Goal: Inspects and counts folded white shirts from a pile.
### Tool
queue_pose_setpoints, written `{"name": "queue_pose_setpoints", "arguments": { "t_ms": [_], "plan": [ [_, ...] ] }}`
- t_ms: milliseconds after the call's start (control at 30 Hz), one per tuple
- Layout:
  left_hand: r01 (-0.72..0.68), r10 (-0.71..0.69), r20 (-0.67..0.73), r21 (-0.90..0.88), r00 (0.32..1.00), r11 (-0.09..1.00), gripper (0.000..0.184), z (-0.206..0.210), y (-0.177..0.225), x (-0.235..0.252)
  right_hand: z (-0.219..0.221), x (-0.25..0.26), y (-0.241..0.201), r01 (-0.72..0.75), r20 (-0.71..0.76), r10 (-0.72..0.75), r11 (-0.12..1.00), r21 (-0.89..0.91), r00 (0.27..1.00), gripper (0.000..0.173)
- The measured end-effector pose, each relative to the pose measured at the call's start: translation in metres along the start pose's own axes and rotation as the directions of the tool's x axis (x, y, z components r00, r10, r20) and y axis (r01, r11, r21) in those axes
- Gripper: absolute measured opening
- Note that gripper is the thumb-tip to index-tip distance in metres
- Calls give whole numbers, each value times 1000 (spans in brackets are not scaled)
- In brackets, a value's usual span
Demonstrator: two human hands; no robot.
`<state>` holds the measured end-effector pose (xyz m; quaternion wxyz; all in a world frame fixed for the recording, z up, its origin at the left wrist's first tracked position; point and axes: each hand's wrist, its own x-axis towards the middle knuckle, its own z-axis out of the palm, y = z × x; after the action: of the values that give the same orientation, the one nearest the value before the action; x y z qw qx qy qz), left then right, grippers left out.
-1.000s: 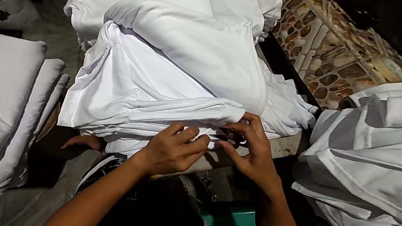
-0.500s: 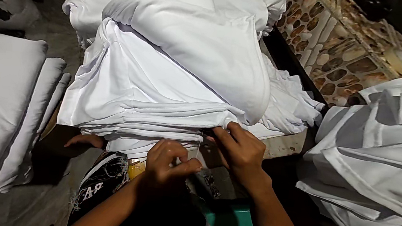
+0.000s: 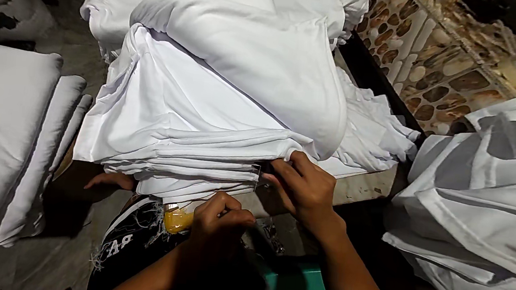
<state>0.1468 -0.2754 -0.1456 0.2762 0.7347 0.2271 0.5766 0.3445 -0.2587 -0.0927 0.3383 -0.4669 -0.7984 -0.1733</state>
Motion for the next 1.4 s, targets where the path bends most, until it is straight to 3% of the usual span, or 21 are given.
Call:
{"name": "queue_pose_setpoints", "arguments": {
  "t_ms": [300, 400, 467, 567, 667, 733, 800, 867, 967, 1100, 1233, 1400],
  "plan": [
    [67, -67, 0, -67, 998, 996, 25, 4, 2, -5, 0, -1, 1, -1, 15, 0, 999, 41, 1000, 31],
    [182, -187, -14, -168, 982, 969, 39, 8, 3, -10, -3, 0, 2, -24, 22, 23, 999, 44, 999, 31],
    [375, -389, 9, -287, 921, 881, 42, 10, 10, -7, -3, 0, 2, -39, 22, 37, 997, 65, 999, 32],
    [671, -688, 160, -458, 708, 583, 29, 14, 26, 19, -6, 1, 0, -76, 28, 74, 990, 120, 997, 31],
    [706, -778, 162, -560, 606, 433, 13, 29, 28, 42, -9, 2, -3, -101, 30, 97, 987, 126, 995, 32],
    [682, -820, 93, -612, 565, 400, 16, 39, 26, 51, -12, 0, -3, -99, 36, 96, 989, 105, 995, 32],
    [641, -803, 24, -616, 596, 457, 18, 44, 24, 46, -15, -4, -1, -90, 55, 85, 992, 88, 995, 32],
    [603, -727, -17, -545, 686, 583, 17, 40, 20, 33, -21, -10, 3, -77, 82, 70, 993, 86, 994, 32],
    [520, -572, -18, -393, 820, 758, 18, 27, 14, 16, -29, -22, 7, -52, 124, 39, 994, 97, 992, 32],
    [373, -390, -9, -276, 921, 886, 23, 19, 10, 13, -29, -32, 2, -15, 147, 8, 999, 50, 989, 27],
    [229, -234, -13, -167, 972, 959, 27, 22, 8, 15, -17, -30, -6, -15, 96, 12, 999, 35, 995, 27],
    [225, -232, -19, -191, 972, 956, 28, 23, 5, 11, -7, -30, -6, -9, 59, 5, 997, 81, 998, 27]
  ]
}}
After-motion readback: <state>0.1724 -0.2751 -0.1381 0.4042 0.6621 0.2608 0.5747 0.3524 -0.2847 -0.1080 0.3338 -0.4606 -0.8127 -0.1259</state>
